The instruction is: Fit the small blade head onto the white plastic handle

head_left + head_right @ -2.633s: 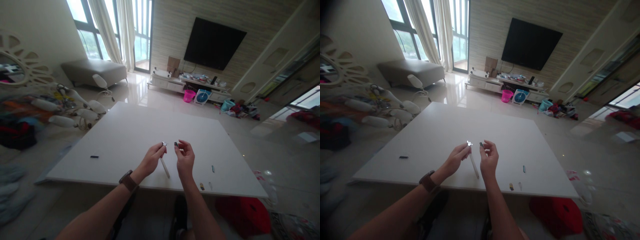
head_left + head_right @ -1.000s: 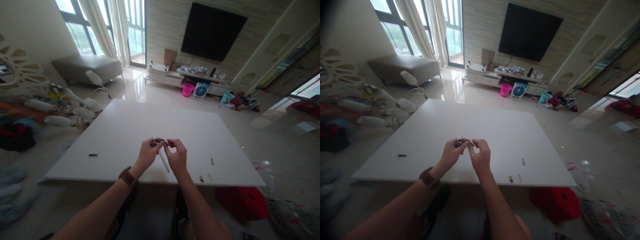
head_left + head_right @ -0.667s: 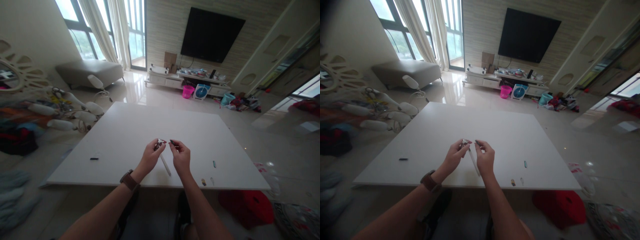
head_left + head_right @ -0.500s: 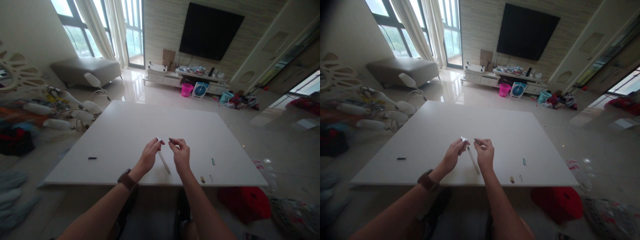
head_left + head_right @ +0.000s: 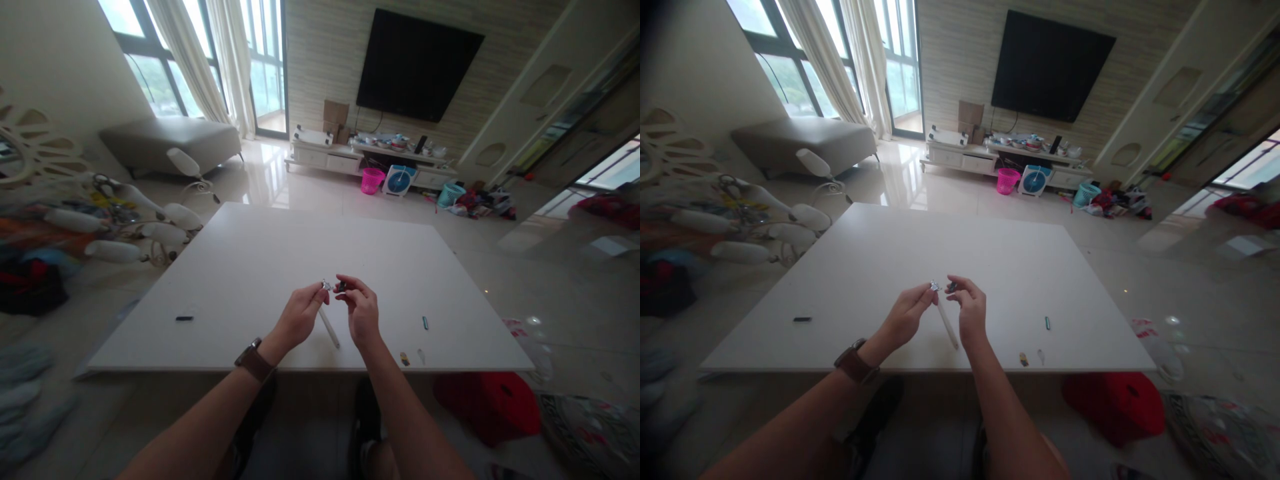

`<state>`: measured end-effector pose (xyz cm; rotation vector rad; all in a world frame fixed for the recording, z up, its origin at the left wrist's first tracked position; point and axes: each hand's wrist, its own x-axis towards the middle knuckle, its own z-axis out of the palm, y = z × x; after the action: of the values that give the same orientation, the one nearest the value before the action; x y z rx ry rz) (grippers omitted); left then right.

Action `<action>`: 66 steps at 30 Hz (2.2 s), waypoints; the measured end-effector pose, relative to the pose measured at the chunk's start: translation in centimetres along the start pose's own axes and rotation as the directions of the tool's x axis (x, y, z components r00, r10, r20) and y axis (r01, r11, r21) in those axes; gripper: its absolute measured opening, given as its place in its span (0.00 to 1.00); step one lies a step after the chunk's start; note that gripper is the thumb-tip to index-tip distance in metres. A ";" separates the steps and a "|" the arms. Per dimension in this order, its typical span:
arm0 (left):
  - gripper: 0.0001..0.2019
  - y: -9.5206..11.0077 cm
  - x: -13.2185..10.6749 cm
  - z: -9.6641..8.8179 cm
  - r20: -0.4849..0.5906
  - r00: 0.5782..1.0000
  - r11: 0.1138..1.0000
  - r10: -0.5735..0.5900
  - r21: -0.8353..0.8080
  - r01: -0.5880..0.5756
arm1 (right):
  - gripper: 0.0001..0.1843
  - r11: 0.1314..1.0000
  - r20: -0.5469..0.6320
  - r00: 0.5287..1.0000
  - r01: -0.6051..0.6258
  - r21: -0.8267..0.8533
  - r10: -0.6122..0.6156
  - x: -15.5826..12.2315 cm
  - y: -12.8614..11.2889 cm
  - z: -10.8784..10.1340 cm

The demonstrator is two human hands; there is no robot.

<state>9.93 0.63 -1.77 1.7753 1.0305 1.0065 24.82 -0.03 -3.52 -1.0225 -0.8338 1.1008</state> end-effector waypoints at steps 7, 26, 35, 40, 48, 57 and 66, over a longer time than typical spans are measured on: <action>0.18 0.1 0.6 -2.7 0.133 0.988 0.990 0.074 0.109 -0.089 | 0.13 0.998 -0.014 0.999 0.048 -0.048 -0.048 -0.1 0.4 0.3; 0.18 -0.7 0.5 -2.7 0.229 0.954 0.940 0.196 0.233 -0.249 | 0.08 0.990 0.028 1.000 0.010 -0.140 -0.006 -1.8 -1.1 1.3; 0.16 -1.4 0.1 -3.1 0.215 0.949 0.925 0.230 0.256 -0.282 | 0.07 0.994 0.087 0.995 -0.030 -0.102 0.039 -1.9 -1.4 1.8; 0.17 -1.1 0.1 -3.0 0.198 0.957 0.951 0.211 0.186 -0.248 | 0.07 0.994 0.099 0.995 -0.023 -0.104 0.033 -1.7 -1.2 1.2; 0.24 -1.0 0.2 -0.9 0.167 0.972 0.836 -0.164 -0.499 0.227 | 0.09 0.998 -0.016 1.000 -0.025 -0.062 0.024 -1.3 -0.9 0.9; 0.24 -1.6 0.5 -0.5 0.294 0.938 0.820 -0.183 -0.480 0.311 | 0.07 0.960 -0.038 0.984 -0.163 0.229 0.177 -1.3 -1.6 1.9; 0.22 0.0 0.0 -2.3 0.184 0.981 0.967 -0.058 -0.233 0.101 | 0.17 0.954 -0.022 0.988 -0.142 0.265 0.153 -1.3 -1.6 1.7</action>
<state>7.81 1.25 -1.02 1.5787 0.8251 0.8690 23.39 -1.12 -1.49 -0.8917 -0.5651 1.2748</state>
